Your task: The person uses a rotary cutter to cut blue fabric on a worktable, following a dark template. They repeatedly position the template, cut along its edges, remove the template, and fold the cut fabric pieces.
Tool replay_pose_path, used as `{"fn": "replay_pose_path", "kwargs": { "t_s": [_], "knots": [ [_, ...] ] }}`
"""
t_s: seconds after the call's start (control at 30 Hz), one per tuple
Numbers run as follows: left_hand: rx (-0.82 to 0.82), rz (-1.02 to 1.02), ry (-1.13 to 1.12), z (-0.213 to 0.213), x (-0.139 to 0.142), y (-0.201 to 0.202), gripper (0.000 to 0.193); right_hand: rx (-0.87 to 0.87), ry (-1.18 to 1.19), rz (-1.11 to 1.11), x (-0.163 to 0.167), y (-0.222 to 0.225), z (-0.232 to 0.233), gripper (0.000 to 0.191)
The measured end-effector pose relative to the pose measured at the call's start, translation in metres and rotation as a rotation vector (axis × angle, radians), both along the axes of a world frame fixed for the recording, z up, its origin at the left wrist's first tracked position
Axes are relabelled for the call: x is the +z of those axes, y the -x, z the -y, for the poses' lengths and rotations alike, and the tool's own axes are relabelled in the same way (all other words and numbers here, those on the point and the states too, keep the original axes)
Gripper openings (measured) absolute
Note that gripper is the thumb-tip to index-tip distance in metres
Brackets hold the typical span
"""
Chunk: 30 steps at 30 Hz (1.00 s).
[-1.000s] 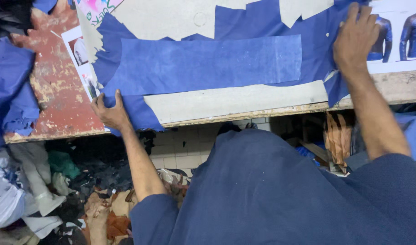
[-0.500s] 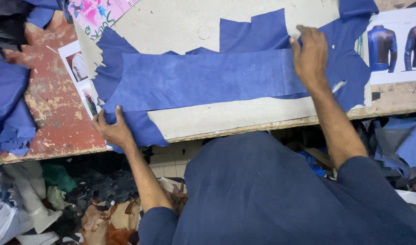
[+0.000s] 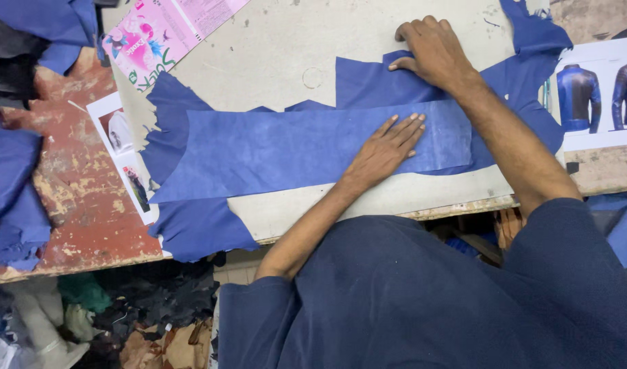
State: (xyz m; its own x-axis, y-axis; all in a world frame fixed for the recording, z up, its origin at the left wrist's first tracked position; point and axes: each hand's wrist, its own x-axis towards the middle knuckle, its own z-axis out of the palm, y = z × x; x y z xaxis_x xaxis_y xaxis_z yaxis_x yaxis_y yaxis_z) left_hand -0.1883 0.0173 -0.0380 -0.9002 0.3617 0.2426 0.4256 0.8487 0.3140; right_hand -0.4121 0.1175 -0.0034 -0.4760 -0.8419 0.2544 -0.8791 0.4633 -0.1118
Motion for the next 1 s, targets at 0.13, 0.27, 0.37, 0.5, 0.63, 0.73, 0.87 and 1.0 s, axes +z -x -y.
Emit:
{"fn": "replay_pose_path", "kwargs": {
  "t_s": [0.13,0.27,0.37,0.5,0.63,0.73,0.87,1.0],
  "knots": [
    [-0.002,0.045,0.049,-0.003,-0.008,0.012,0.061,0.115,-0.090,-0.158,-0.006,0.004,0.004,0.038],
    [-0.016,0.084,0.065,-0.003,-0.009,0.013,0.065,0.235,-0.151,-0.268,-0.016,0.011,0.010,0.033],
    [-0.017,0.122,0.091,-0.002,-0.006,0.014,0.065,0.389,-0.100,-0.332,-0.023,0.023,0.016,0.031],
    [-0.016,0.165,0.030,0.002,-0.001,0.014,0.064,0.463,-0.005,-0.374,-0.028,0.036,0.021,0.027],
    [-0.027,0.171,-0.001,0.003,-0.001,0.013,0.065,0.470,-0.034,-0.385,-0.027,0.037,0.019,0.033],
    [-0.026,0.074,-0.085,0.002,-0.003,0.014,0.061,0.500,-0.029,-0.435,-0.020,0.038,0.020,0.037],
    [-0.039,0.098,-0.048,0.002,-0.006,0.012,0.035,0.395,-0.047,-0.368,-0.003,0.027,0.027,0.026],
    [-0.030,0.019,-0.069,-0.001,-0.005,0.012,0.032,0.145,-0.049,-0.422,0.026,-0.019,0.035,0.020]
  ]
}}
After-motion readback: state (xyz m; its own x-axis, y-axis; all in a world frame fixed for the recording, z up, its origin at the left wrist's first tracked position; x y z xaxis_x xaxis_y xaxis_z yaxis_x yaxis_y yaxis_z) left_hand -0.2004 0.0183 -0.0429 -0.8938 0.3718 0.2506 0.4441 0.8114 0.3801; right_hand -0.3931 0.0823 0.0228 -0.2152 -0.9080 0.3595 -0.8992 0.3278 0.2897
